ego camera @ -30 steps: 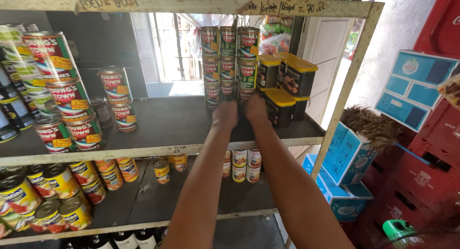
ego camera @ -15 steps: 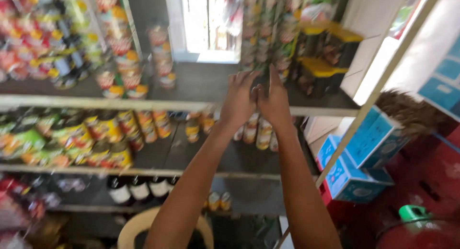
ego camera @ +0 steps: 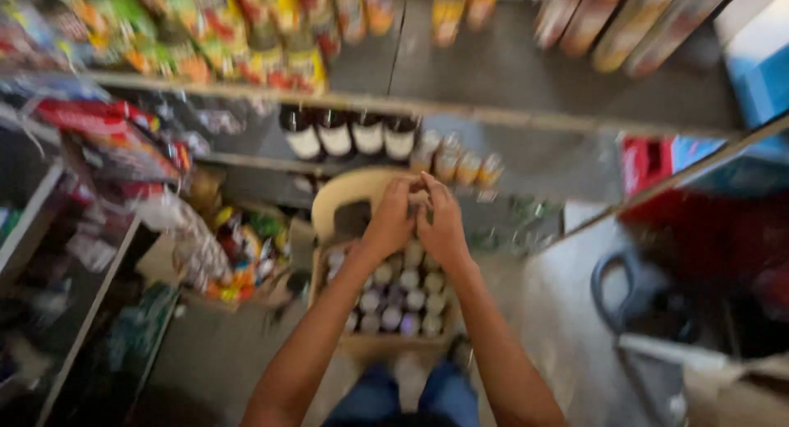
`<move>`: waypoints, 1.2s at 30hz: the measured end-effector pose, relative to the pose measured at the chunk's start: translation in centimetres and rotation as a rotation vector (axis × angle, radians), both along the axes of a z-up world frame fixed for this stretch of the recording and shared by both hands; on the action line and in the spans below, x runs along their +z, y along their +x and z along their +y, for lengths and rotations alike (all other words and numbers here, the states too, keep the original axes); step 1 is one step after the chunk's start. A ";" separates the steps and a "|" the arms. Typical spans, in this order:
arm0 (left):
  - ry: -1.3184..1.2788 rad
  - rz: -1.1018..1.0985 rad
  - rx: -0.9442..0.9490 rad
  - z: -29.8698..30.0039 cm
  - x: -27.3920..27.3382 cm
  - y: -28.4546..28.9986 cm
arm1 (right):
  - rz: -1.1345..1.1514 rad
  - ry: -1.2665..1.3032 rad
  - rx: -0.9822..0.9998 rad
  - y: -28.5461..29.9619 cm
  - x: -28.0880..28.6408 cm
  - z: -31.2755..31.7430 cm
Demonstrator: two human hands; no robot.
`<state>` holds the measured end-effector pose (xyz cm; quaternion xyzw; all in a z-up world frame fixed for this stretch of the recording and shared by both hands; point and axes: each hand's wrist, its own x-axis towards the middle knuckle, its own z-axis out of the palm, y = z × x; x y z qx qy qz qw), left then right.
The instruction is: Restocking canned goods onto store shelves from a cardboard box.
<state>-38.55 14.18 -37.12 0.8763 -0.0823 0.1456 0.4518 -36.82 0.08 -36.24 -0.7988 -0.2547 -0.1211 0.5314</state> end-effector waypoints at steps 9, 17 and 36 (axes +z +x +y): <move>-0.046 0.572 -0.046 8.2 -28.2 -12.3 | 0.471 -0.326 0.188 -10.3 -25.4 0.4; -0.340 0.927 0.057 8.2 -35.9 -17.7 | 0.656 -0.364 -0.061 -15.4 -35.7 -1.8; -0.799 0.969 0.294 9.1 -41.7 -20.9 | 0.413 -0.537 0.127 -13.6 -37.1 2.1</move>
